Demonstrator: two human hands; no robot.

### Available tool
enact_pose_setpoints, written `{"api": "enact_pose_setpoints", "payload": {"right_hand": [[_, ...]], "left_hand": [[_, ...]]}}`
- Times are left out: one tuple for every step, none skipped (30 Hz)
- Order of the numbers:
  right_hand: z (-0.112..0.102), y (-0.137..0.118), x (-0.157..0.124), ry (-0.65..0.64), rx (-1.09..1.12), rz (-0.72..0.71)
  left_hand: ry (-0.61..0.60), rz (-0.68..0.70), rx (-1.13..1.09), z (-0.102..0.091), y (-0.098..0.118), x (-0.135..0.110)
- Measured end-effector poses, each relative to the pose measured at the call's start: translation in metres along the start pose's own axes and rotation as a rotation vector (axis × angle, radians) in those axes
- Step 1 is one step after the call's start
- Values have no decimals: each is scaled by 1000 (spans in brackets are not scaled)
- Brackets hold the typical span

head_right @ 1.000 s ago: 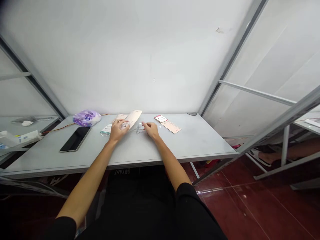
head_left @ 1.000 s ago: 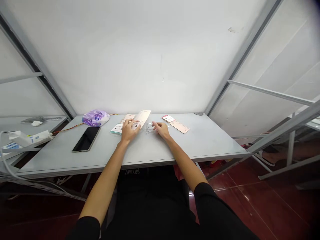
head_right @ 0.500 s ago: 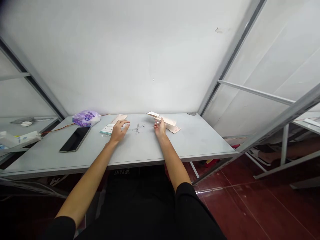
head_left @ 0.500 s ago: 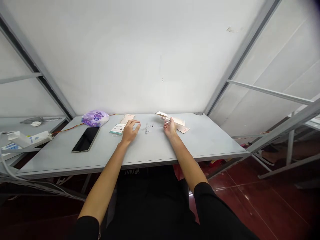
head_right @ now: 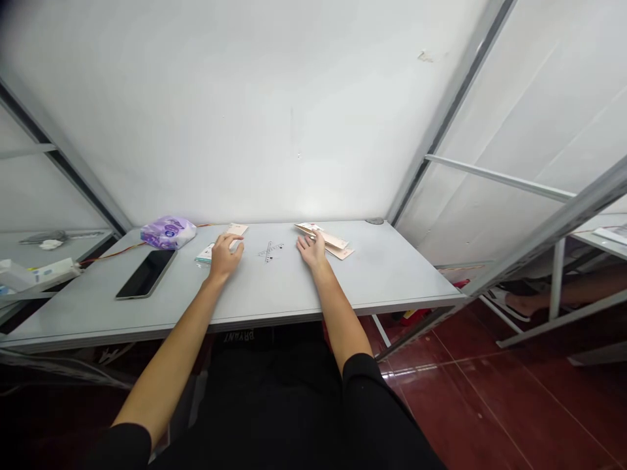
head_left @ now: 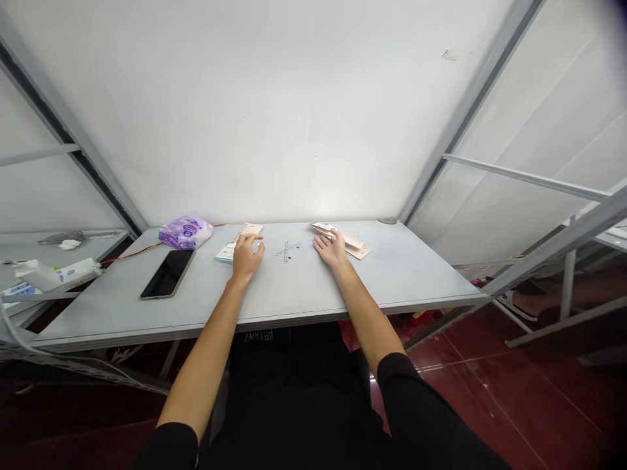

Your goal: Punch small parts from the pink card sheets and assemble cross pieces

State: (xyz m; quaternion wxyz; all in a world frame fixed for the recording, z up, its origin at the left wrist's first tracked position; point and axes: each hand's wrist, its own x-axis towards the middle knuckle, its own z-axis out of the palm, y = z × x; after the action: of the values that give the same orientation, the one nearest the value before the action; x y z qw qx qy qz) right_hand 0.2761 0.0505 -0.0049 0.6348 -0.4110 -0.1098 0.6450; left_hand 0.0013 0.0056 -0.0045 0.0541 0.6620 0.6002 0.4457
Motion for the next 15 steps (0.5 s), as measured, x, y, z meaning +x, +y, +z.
{"api": "enact_pose_setpoints", "payload": {"right_hand": [[-3,-2,3,19,-24,-19],[-5,-4,6,36,-43,-41],[-7,-6,8,56,-49,-61],[-9,-8,10,82,-40,-78],[-10,-11,11,111,-17,-96],[-12,-13,12,142,14,-116],[-13,-15,12,173,47,-140],[-14,-16,12,197,76,-164],[-15,-18,11,210,100,-182],[-16,-19,10,208,115,-189],[-16,-20,8,195,121,-183],[-16,-21,7,169,120,-166],[-15,-20,5,130,116,-146],[-14,-19,4,90,109,-125],[-12,-18,3,51,96,-108]], "left_hand": [[-3,-8,30,-1,-1,0],[-8,-22,69,-2,-3,0],[-17,-45,117,-2,-6,0],[-27,-78,172,-3,-10,0],[-40,-122,230,-3,-14,-1],[-56,-169,285,-3,-18,-1],[-72,-211,331,-3,-23,-2],[-88,-244,363,-3,-27,-2],[-99,-267,383,-3,-31,-2],[-105,-280,390,-3,-34,-2],[-104,-289,392,-4,-36,-2],[-98,-300,392,-5,-39,-1],[-91,-320,392,-7,-41,0],[-88,-343,394,-8,-43,1],[-87,-364,395,-10,-45,2]]}}
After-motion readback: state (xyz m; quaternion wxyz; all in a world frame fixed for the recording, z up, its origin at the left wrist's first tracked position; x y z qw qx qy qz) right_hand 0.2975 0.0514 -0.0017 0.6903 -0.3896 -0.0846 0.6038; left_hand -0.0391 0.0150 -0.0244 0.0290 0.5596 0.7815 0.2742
